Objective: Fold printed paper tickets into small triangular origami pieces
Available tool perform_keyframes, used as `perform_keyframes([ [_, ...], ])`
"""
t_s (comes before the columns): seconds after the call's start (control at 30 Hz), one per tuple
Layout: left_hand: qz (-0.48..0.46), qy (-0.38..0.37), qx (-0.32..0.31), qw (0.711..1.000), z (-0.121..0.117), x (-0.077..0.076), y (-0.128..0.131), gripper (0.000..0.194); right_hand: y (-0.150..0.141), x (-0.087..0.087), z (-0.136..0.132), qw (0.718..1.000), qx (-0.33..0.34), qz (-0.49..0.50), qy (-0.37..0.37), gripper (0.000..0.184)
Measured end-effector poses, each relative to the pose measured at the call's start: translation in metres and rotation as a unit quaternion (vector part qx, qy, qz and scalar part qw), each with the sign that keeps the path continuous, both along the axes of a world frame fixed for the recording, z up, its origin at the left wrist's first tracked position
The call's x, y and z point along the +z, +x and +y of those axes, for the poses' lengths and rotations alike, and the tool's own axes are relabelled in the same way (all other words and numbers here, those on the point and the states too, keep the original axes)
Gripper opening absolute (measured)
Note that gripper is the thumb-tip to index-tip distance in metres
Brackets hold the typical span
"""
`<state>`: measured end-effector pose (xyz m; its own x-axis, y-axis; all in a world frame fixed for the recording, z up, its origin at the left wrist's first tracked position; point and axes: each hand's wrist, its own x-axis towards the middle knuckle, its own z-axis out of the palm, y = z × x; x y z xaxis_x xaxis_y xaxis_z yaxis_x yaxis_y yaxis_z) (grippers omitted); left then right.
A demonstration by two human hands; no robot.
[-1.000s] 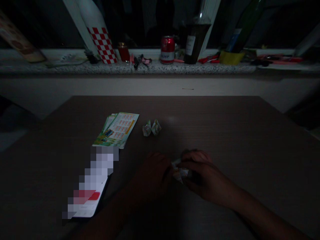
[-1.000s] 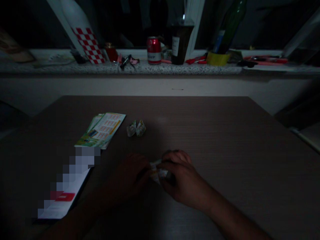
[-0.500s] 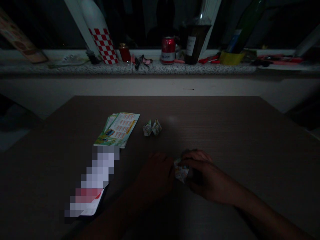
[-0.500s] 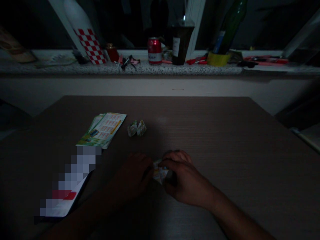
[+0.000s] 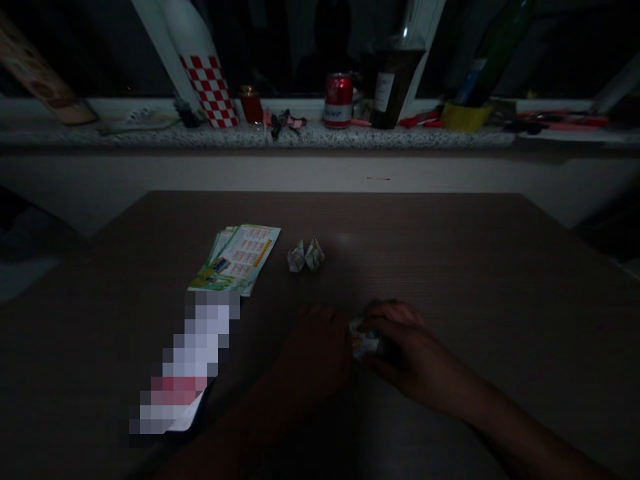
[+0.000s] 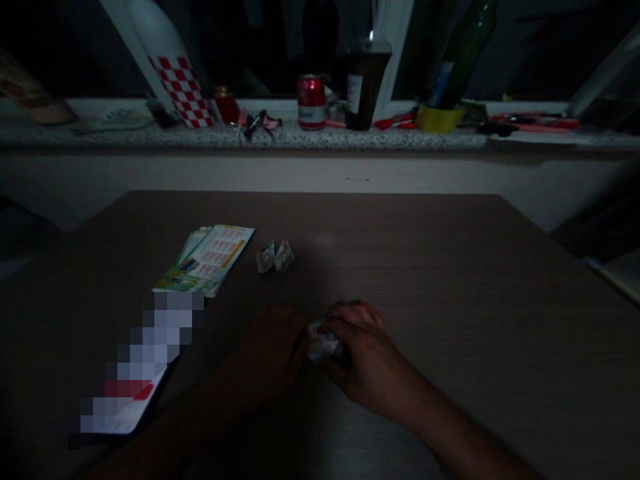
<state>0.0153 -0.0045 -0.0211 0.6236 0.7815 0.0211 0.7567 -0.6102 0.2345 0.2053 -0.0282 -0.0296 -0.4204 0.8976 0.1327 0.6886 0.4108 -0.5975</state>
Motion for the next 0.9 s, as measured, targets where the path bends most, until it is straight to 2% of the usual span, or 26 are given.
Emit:
perform_keyframes([
  [0.33, 0.016, 0.005, 0.004, 1.0, -0.0011, 0.0014, 0.0024, 0.018, -0.0015, 0.0011, -0.0024, 1.0, -0.001, -0.014, 0.014, 0.033],
  [0.63, 0.021, -0.006, 0.014, 1.0, -0.0006, 0.002, 0.0041, 0.019, -0.0013, 0.0032, -0.0032, 0.999, 0.016, -0.014, 0.027, 0.04],
  [0.9, 0.029, -0.012, 0.013, 0.999, -0.0016, 0.0058, 0.0054, 0.02, -0.0013, 0.0032, -0.0037, 1.0, 0.016, -0.009, 0.021, 0.03],
])
